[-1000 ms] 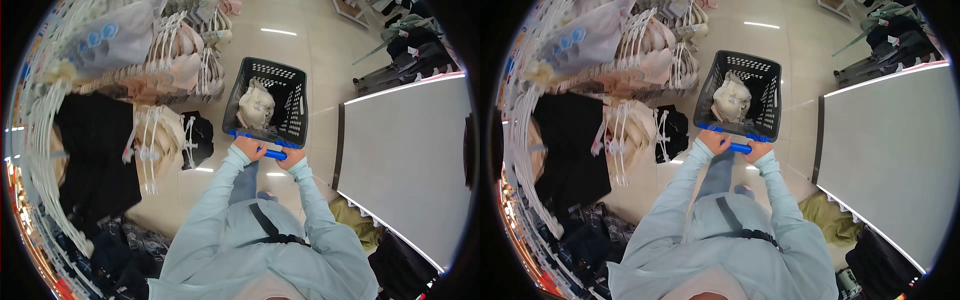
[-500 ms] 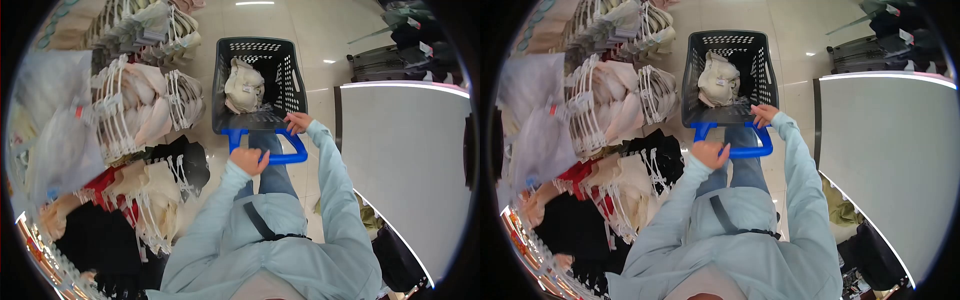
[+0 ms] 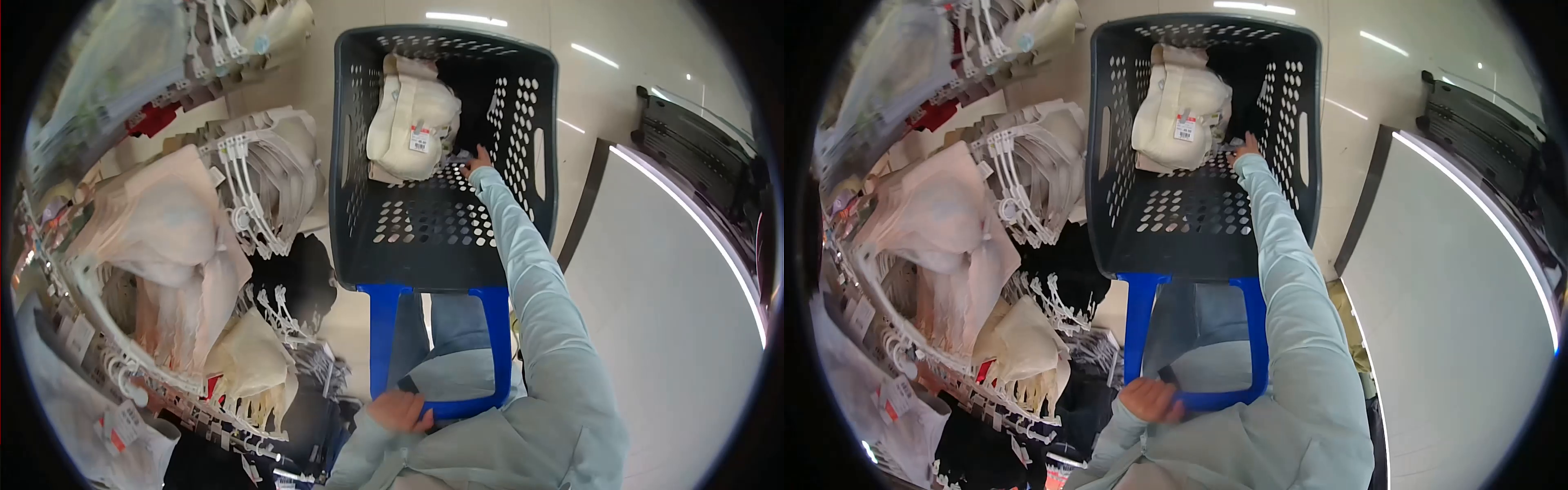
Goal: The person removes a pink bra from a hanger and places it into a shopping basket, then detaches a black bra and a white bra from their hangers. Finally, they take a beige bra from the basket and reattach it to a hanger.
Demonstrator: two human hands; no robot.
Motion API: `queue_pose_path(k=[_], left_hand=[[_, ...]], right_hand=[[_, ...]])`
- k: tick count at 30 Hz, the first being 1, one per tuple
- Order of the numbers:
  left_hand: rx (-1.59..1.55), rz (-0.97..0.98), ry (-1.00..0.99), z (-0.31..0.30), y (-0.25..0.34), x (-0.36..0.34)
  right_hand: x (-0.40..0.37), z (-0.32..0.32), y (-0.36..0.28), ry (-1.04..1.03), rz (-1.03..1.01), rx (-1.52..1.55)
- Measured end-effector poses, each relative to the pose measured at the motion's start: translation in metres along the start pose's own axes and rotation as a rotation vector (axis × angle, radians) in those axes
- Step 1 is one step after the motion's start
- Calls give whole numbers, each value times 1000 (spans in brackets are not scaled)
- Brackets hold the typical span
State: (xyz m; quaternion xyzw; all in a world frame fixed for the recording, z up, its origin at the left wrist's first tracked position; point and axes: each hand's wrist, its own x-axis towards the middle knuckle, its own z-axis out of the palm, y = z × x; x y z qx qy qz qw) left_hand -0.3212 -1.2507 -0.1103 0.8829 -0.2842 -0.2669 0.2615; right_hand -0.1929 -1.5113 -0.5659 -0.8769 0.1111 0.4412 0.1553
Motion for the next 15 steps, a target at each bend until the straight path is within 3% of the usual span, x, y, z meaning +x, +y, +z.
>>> queue_pose_path(k=[2, 4, 7, 8, 15], left_hand=[[-65, -64, -124, -9, 2, 9], [-80, -95, -140, -7, 1, 5], [-58, -49, -140, 5, -5, -2], [-71, -47, -126, 5, -5, -2], [-40, -70, -63, -1, 1, 2]], right_hand=[[25, 18, 10, 3, -8, 34], [44, 25, 18, -100, 17, 29], [72, 41, 24, -86, 72, -30], [77, 38, 26, -112, 158, 89], [8, -33, 3, 494, 85, 641]])
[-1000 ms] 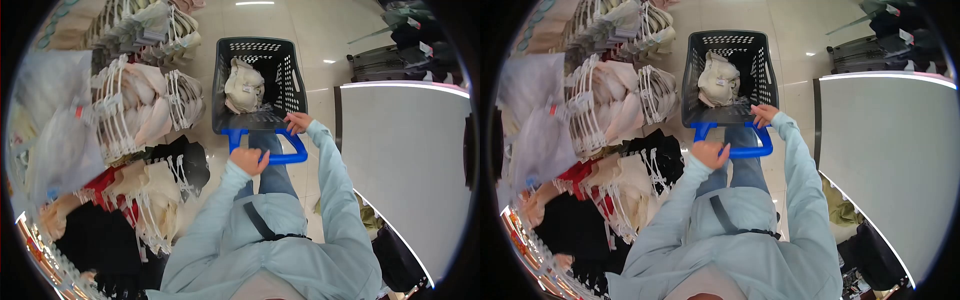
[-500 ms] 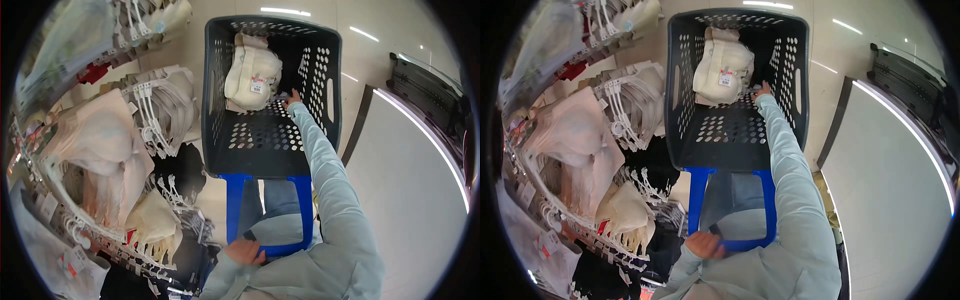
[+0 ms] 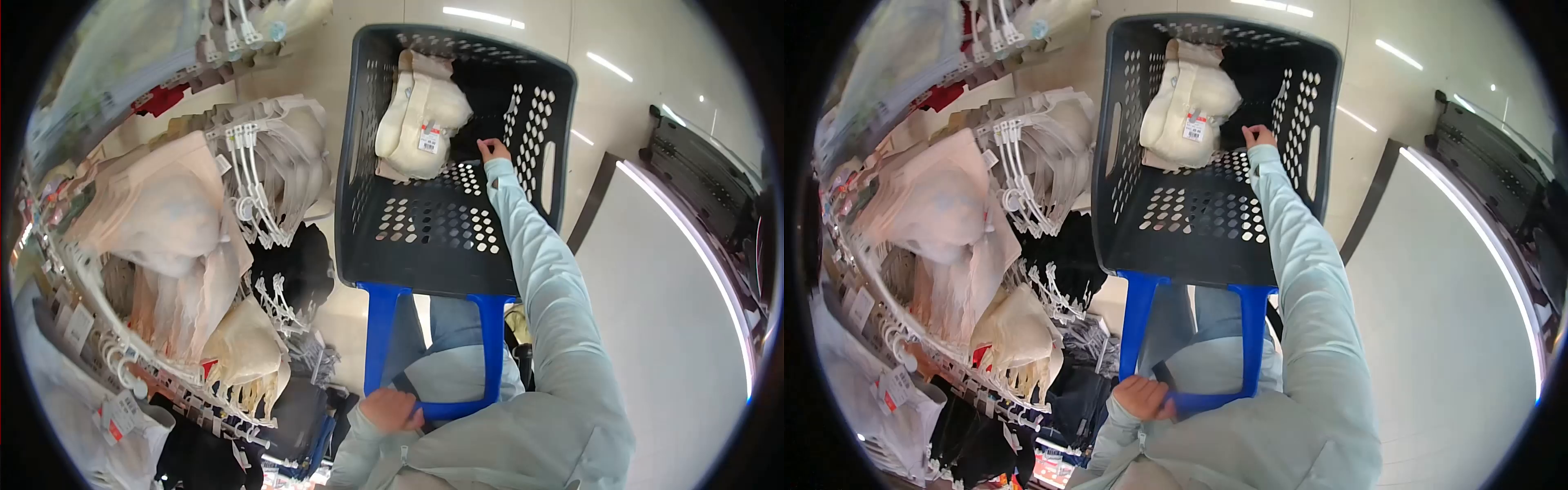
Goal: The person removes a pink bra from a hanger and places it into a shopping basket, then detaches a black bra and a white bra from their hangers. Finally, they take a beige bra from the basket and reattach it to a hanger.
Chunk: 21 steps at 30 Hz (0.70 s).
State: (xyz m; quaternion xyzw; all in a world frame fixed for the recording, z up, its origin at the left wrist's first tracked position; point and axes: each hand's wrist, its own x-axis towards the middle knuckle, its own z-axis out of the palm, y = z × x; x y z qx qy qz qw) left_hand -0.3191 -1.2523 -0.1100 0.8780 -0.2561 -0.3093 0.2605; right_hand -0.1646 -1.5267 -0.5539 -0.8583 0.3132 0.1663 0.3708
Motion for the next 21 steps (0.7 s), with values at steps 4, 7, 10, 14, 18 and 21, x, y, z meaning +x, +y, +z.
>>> queue_pose_path(k=[4, 7, 10, 14, 18, 21], left_hand=[[-41, 14, 118, 7, 0, -5], [-65, 8, 223, 6, 3, -5], [-49, 14, 357, 5, 4, -4], [-693, -314, 670, 0, 11, 1], [-1632, -417, 1019, 61, -59, -3], [-1197, -255, 1144, 134, -141, 12]], right_hand=[[-45, -53, -56, 148, 33, 474], [-124, -147, -164, -96, 405, 840], [-189, -202, -209, -383, 374, 1184], [-265, -239, -247, -566, 525, 1451], [-336, -266, -270, -1034, 599, 1521], [-383, -276, -282, -1275, 560, 1506]])
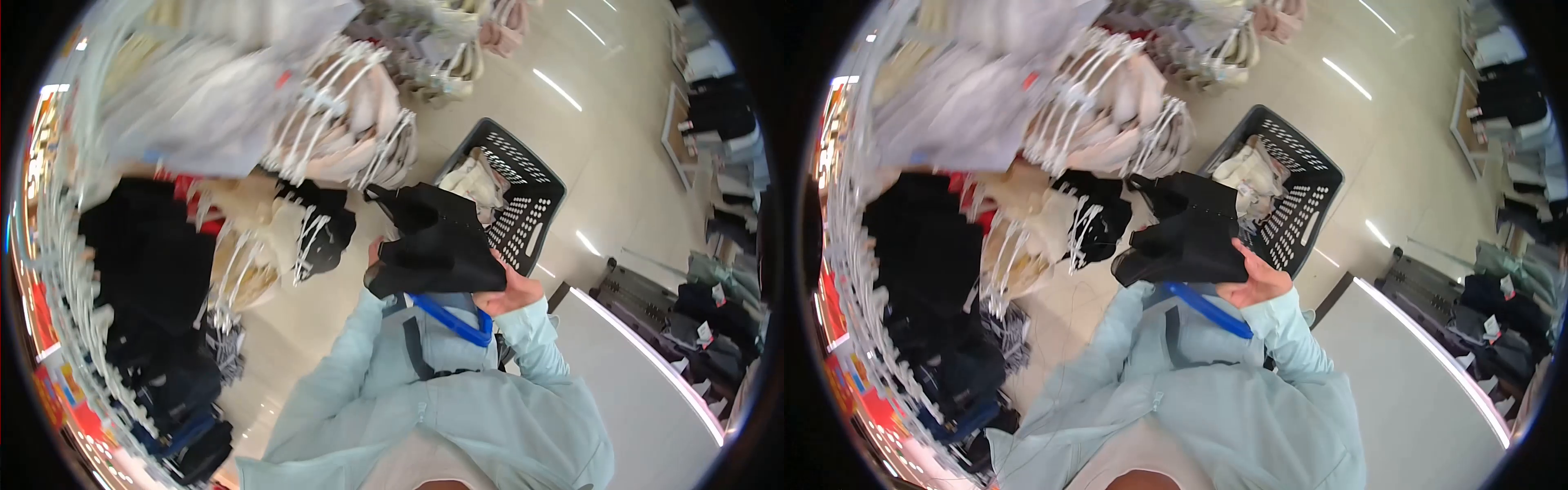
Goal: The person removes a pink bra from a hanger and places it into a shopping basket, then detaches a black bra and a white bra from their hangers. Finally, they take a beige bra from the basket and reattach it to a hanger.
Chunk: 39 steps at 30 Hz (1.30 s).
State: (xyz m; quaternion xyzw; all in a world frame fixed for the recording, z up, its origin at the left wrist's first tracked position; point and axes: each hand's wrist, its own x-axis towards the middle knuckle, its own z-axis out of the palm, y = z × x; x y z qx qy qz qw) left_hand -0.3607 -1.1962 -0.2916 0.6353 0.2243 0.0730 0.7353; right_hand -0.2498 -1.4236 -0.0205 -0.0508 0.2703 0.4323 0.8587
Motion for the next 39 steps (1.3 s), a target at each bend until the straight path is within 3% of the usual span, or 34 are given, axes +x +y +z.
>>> queue_pose_path(k=[2, 5, 8, 9, 11, 12, 14, 16, 18, 19, 22, 25, 26, 28, 30, 32, 35, 37, 38, 39], left_hand=[[-104, -10, 31, -14, 23, -16], [-403, -53, 11, -28, 62, 17], [-688, -69, -44, -45, 101, 17], [-781, -76, -60, -47, 113, 16], [-958, -72, -99, -54, 137, 1], [-966, -54, -80, -65, 136, -8], [-428, 83, 134, -86, 129, -26], [-459, -18, 285, -84, 145, -43], [-898, -159, 329, -84, 177, -55], [-963, -140, 333, -83, 192, -62], [-947, -146, 326, -85, 223, -85], [-861, -111, 306, -80, 246, -100], [-864, -106, 314, -78, 252, -103], [-857, -79, 274, -74, 262, -108], [-845, -47, 273, -73, 267, -113], [-653, 52, 241, -75, 274, -117], [-468, 98, 268, -81, 281, -122], [-359, 127, 280, -81, 284, -125], [-271, 151, 305, -79, 285, -126], [-183, 176, 331, -79, 285, -127]], right_hand=[[-10, 16, 21, -102, 113, 10], [-7, 23, 34, -191, 272, -88], [10, 13, 31, -89, 304, -106], [18, 15, 37, 82, 144, -308], [36, 14, 35, -56, 274, -180], [46, 12, 35, -102, 318, -157], [63, 11, 34, -111, 279, -161], [84, 9, 36, -41, 169, -240], [104, -1, 34, 21, 168, -248], [112, -7, 31, 48, 153, -297], [134, -35, 17, 81, 238, -402], [138, -24, 26, 347, 221, -1042], [138, -16, 33, 345, 228, -1049], [134, 1, 49, 479, 72, -1656], [128, 15, 65, 477, -27, -1825], [128, 25, 80, -50, -859, -2288], [113, 67, 131, -605, -604, -1939], [111, 79, 156, -864, -419, -1970], [113, 75, 163, -863, -418, -1971], [115, 70, 170, -827, -255, -1889]])
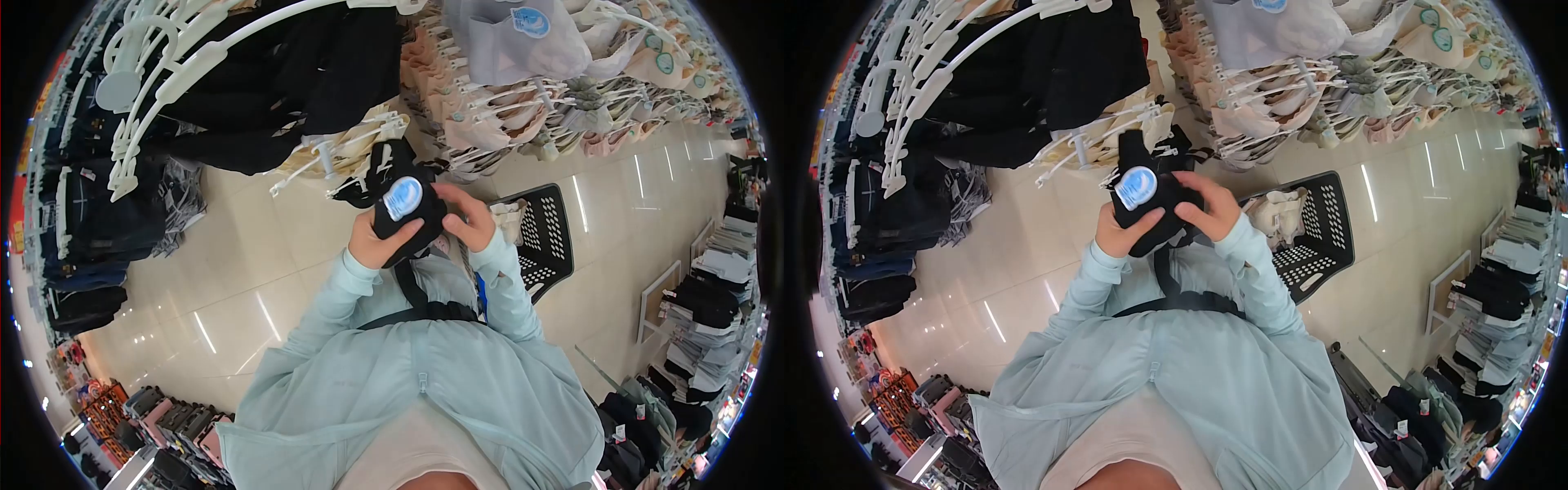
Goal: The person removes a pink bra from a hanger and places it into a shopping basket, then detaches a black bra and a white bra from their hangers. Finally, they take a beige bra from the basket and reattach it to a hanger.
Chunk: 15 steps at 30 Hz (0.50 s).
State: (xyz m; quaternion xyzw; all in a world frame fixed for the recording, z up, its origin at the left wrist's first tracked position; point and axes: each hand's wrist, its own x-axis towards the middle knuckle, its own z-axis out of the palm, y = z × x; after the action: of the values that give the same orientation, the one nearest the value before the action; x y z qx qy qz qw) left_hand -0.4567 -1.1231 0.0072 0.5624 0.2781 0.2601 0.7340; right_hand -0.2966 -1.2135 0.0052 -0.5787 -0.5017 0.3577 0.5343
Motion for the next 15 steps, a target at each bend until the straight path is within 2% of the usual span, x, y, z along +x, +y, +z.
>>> queue_pose_path(k=[1, 3, 4, 5, 7, 11, 13, 14, 15], left_hand=[[252, 61, 21, -8, -11, -1], [594, 366, -29, -14, -10, -2], [615, 437, -35, -12, -10, -4], [643, 427, -50, -11, -11, -7], [717, 402, -40, -7, -13, -13], [749, 290, -5, -2, -11, -22], [658, 413, -92, -9, -14, -23], [655, 413, -89, -11, -14, -23], [354, 344, -97, -13, -12, -22]], right_hand=[[3, 8, 1, -57, 76, 139], [14, 14, -2, -234, 86, 642], [16, 19, 0, -194, 64, 756], [18, 21, -5, -155, 65, 773], [15, 23, -11, 51, 226, 567], [13, 24, -11, 75, 85, 594], [10, 22, -21, -18, 152, 720], [10, 22, -24, -68, 113, 743], [9, 21, -27, -70, 116, 741]])
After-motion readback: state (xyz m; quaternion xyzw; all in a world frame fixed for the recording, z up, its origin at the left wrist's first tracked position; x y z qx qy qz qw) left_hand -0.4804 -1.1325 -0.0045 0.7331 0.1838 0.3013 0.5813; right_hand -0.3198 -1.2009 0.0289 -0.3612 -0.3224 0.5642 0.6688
